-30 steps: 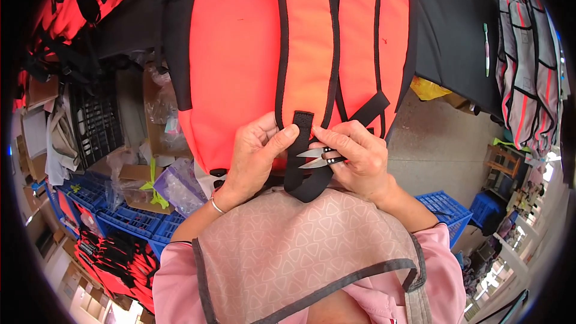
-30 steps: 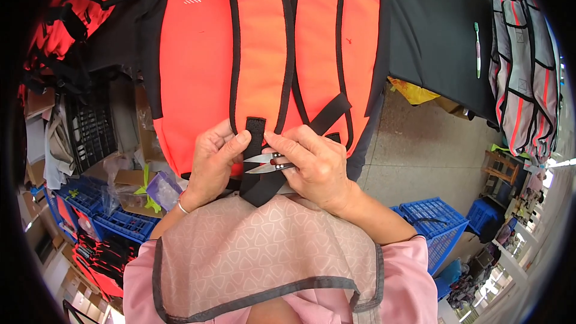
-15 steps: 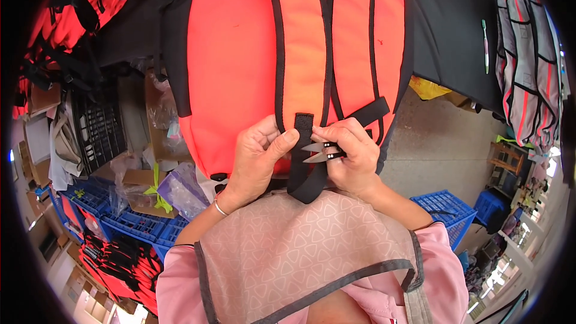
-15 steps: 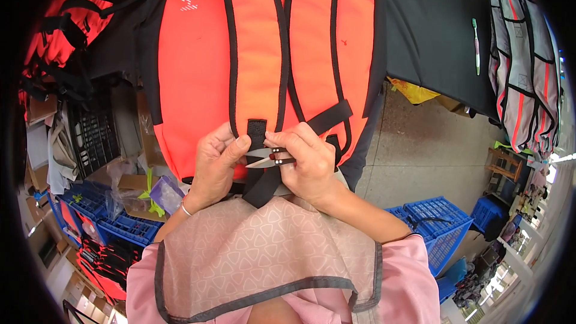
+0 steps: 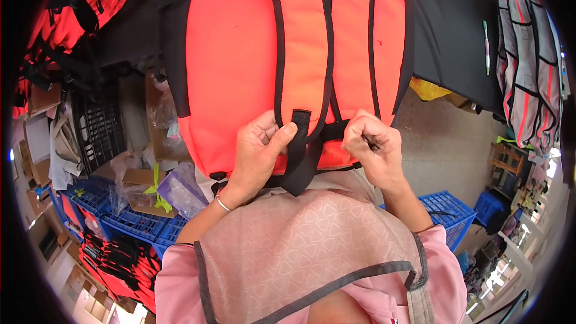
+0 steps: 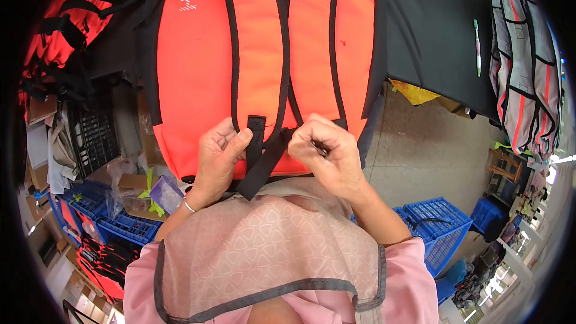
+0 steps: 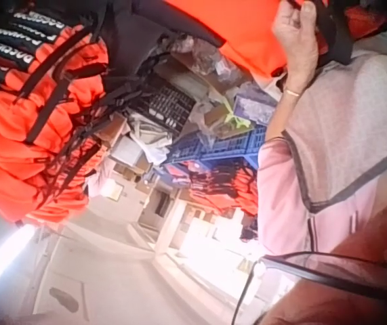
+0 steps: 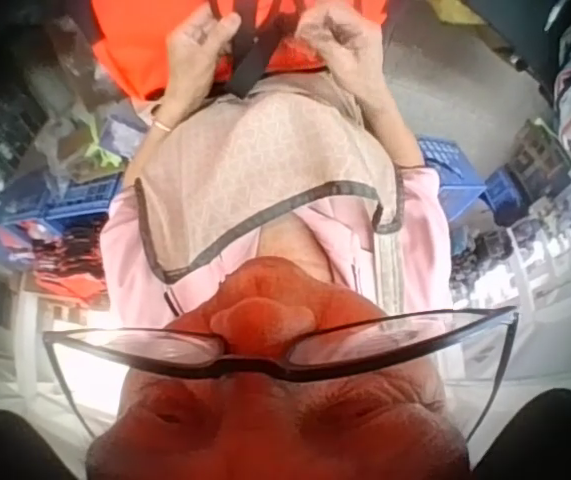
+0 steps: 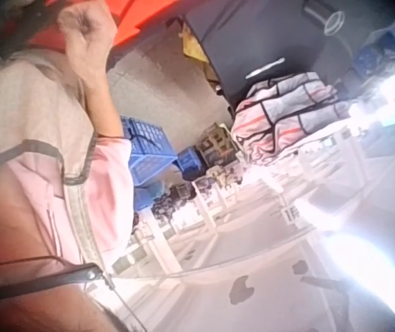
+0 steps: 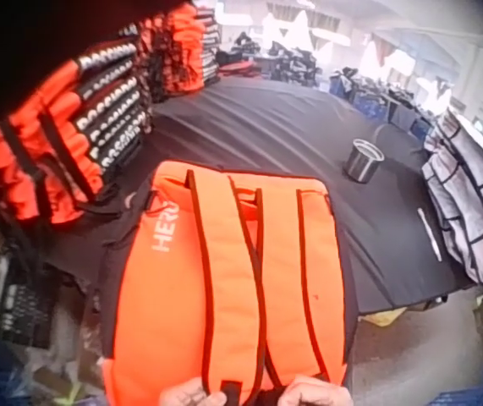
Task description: Inspecting and trimming loose threads from manufactured bags using small snips.
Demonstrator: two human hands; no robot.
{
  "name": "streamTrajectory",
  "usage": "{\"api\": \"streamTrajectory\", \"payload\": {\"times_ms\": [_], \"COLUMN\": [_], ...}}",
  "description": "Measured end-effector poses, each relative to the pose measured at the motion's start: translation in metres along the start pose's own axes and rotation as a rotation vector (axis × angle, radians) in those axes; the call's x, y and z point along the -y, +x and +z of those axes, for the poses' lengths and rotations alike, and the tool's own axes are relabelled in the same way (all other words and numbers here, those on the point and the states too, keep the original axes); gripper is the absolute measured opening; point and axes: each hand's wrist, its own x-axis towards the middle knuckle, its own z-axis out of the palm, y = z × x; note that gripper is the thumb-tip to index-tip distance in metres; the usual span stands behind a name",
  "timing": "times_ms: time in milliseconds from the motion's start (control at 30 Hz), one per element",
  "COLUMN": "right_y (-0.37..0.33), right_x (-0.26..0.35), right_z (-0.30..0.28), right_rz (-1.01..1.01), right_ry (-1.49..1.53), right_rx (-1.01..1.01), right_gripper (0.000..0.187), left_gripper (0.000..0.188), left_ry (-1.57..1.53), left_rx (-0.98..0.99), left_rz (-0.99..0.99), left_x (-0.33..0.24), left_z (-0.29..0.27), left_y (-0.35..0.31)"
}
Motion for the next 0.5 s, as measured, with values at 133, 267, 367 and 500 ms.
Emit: {"api": "streamTrajectory", "payload": {"times_ms": [133,267,367,500], "right_y": [0.017,0.025,0.026,0.026], "right_x": [0.000,-0.019,-0.012,-0.010], "right_z": [0.020,0.026,0.025,0.030], "right_rz": [-0.257,-0.360,-0.341,-0.300], "right_ry": [-0.453,-0.570,-0.631,-0.562], "right_rx": [-0.243,-0.218,-0.137,-0.023], "right_gripper": [0.026,0.027,0.027,0.028], "left_gripper": [0.024,0.028,0.026,0.026], "left_ry": [0.024,0.111,0.120,0.035], "left_rx": [0.002,0.028,0.032,-0.002], "left_rz": [0.000,0.018,0.013,0.033], "left_x": [-0.004,-0.004,-0.006,-0.003], "left_z": [0.003,-0.004,-0.003,0.002], "left_y": [0.000,-0.001,-0.001,0.001]}}
